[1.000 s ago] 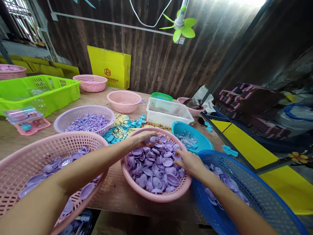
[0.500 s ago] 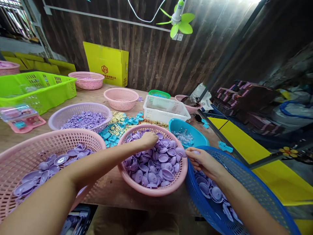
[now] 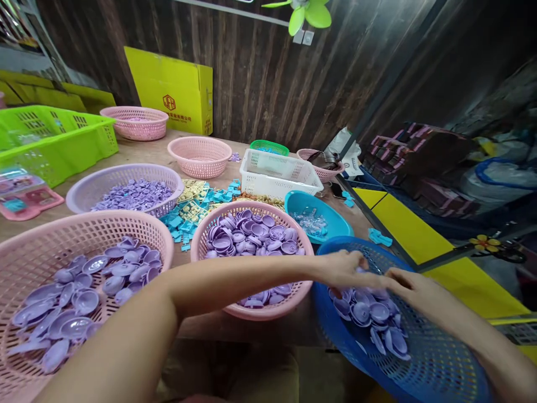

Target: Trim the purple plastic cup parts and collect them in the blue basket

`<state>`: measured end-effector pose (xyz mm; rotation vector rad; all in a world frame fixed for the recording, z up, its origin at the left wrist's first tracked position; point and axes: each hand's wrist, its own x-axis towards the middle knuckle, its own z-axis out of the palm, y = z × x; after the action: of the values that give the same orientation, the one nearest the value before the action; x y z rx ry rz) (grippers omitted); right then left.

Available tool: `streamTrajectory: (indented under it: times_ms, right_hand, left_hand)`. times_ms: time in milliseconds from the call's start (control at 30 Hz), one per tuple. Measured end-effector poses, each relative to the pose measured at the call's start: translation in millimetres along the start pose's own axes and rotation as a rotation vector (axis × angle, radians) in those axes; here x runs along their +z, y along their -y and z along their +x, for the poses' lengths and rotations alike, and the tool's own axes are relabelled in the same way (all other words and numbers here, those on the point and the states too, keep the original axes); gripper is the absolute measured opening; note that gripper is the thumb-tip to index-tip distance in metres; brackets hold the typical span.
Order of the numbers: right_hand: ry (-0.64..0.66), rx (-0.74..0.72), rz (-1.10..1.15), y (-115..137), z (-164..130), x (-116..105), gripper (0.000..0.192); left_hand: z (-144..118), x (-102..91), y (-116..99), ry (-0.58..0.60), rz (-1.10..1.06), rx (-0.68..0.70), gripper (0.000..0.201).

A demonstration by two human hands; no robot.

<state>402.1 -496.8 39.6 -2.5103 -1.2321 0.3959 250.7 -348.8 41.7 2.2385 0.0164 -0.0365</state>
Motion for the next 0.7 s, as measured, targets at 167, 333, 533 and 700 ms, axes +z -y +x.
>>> streamTrajectory:
  times_ms: [167, 333, 533, 700]
  right_hand:
    - [-0.228, -0.187, -0.238, 5.2, 7.1, 13.5, 0.014]
    - [-0.16, -0.47, -0.293, 63.6, 20.1, 51.7, 0.01]
    - [-0.068, -0.545, -0.532, 109.6, 53.6, 88.4, 0.012]
    - [0.018, -0.578, -0.657, 115.0, 68.6, 99.9, 0.022]
  left_hand:
    - [-13.5, -13.4, 14.4, -0.198, 0.348, -0.054, 0.039]
    - [-53.8, -16.7, 77.7, -0.091, 0.708, -0.287, 0.022]
    - [-60.0, -5.8, 96.4, -0.055, 0.818, -0.281, 0.026]
    - [-59.1, -16.0, 94.0, -0.034, 0.81, -0.233, 0.025]
